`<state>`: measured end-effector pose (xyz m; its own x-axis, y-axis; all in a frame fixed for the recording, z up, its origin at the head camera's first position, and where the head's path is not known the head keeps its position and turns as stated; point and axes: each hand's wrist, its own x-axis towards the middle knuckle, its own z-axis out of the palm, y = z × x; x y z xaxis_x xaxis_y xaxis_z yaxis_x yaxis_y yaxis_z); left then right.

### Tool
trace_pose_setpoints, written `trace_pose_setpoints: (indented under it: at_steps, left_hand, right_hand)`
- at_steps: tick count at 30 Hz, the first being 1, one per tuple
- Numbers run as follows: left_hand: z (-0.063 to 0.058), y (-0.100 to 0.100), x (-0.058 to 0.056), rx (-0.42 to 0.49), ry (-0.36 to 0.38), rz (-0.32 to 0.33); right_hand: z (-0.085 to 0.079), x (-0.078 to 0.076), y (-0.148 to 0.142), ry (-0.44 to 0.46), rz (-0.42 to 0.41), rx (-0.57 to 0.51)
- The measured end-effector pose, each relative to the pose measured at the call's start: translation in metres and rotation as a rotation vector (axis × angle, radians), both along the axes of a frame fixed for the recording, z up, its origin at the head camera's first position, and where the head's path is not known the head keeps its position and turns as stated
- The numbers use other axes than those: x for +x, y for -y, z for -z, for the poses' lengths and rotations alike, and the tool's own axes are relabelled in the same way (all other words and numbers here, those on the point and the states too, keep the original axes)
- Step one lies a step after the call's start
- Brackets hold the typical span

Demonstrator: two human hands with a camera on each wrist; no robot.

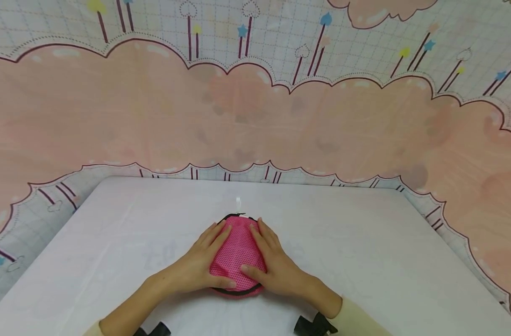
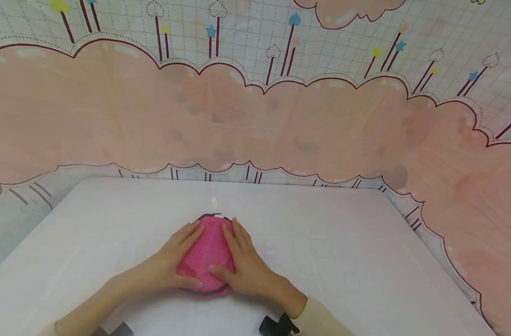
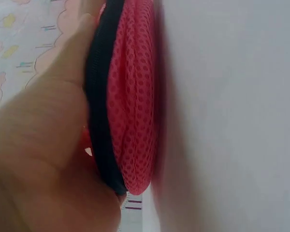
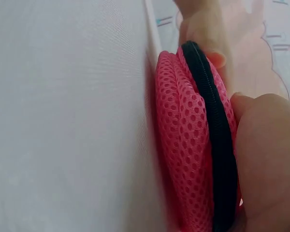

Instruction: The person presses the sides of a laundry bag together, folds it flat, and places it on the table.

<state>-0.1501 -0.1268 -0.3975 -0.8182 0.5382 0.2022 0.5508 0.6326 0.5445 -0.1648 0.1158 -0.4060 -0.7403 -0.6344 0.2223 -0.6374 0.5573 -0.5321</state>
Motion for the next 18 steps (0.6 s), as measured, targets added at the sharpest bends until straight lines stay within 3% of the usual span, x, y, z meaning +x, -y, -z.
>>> trace_pose_setpoints:
  at_steps: [11,18]
  left_hand:
    - [0.011,-0.002,-0.001,-0.037,-0.106,-0.024]
    - [0.014,-0.005,0.0,-0.027,-0.127,-0.024]
  right_hand:
    - [0.004,0.0,0.004,0.008,0.019,0.019]
    - [0.004,0.0,0.003,0.016,0.015,0.04]
